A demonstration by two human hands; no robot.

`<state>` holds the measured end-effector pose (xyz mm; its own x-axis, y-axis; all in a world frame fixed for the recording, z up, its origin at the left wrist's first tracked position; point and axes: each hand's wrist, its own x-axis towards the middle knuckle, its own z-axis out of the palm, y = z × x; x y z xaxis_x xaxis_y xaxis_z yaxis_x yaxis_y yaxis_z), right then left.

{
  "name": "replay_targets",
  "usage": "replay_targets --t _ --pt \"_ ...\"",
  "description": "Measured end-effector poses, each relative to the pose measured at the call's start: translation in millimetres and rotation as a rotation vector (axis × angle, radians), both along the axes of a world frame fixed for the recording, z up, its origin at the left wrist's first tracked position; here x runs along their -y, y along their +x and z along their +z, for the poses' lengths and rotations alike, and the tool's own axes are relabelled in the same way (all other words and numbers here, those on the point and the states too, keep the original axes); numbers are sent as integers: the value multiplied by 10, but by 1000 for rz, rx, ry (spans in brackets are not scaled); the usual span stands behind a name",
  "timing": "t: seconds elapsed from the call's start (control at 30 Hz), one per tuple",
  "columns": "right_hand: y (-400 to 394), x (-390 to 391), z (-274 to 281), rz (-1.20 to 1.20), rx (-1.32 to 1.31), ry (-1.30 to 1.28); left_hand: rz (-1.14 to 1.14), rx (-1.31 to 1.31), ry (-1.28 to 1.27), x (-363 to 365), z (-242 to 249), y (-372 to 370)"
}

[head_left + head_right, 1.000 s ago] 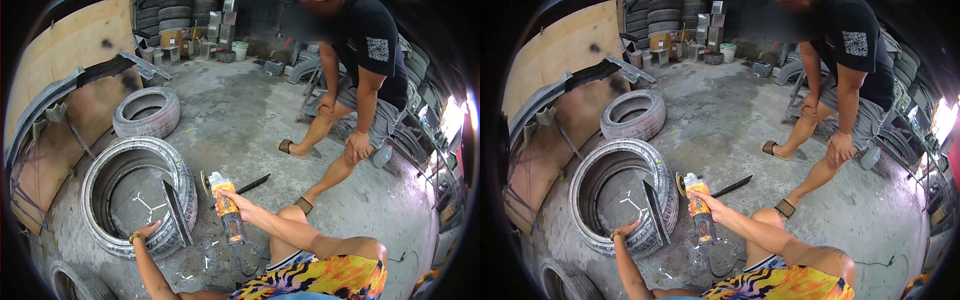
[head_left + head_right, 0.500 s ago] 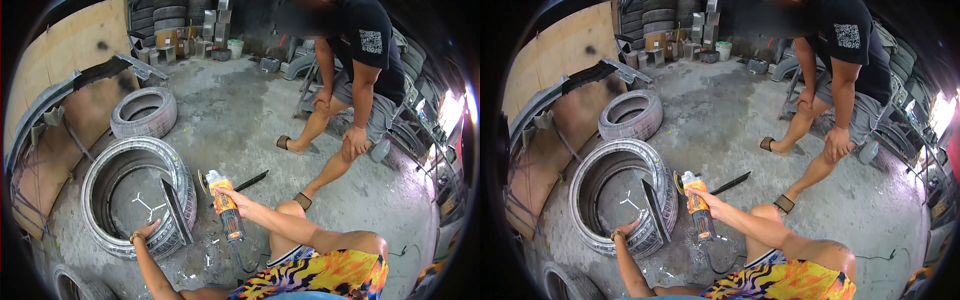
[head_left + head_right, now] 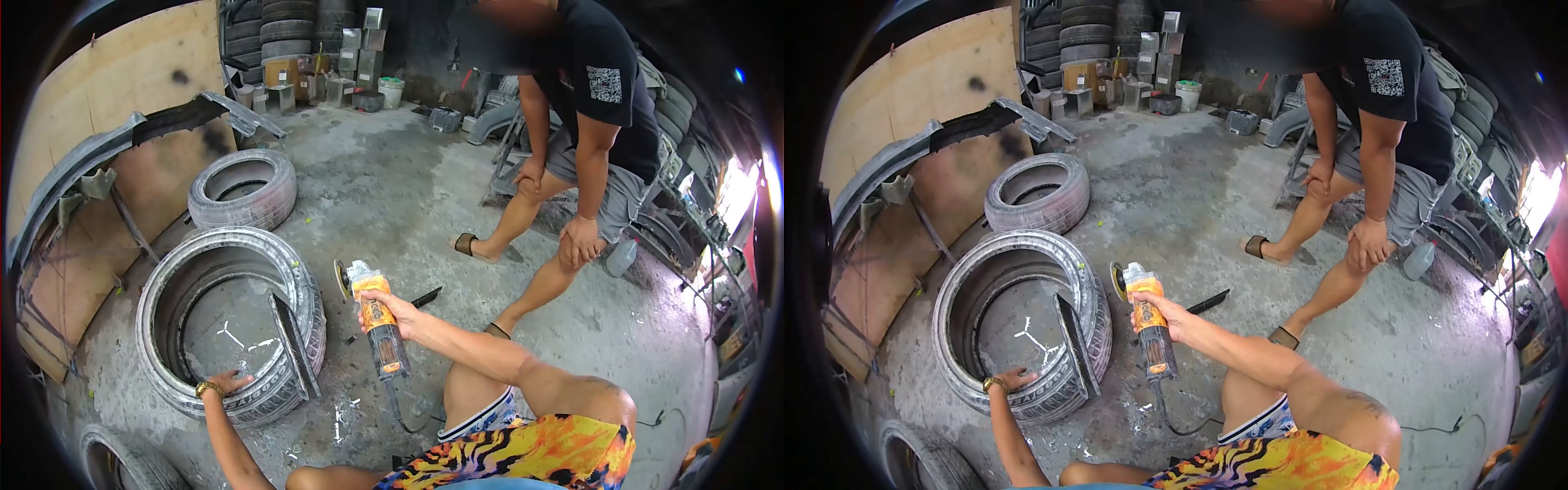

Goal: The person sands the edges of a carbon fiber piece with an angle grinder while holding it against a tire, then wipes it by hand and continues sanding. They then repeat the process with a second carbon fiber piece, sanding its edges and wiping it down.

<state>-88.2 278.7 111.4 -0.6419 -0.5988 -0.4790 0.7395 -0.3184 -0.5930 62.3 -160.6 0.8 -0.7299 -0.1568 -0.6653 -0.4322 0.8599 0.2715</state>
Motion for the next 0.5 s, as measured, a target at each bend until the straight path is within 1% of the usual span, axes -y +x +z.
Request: replay_targets --t 0.1,0.17,0.3,0.4,0.5 --pt "-135 25 85 25 -2 -7 38 -35 9 -66 1 61" --pt "-160 59 108 14 14 6 156 -56 -23 -126 -7 97" --pt "-195 106 59 8 -13 16 153 -133 -62 -136 -136 132" --pt "-171 94 -8 -9 16 13 185 -311 -119 -284 -31 223" --pt "-189 47 -97 -2 22 2 204 -341 -114 -236 -136 225"
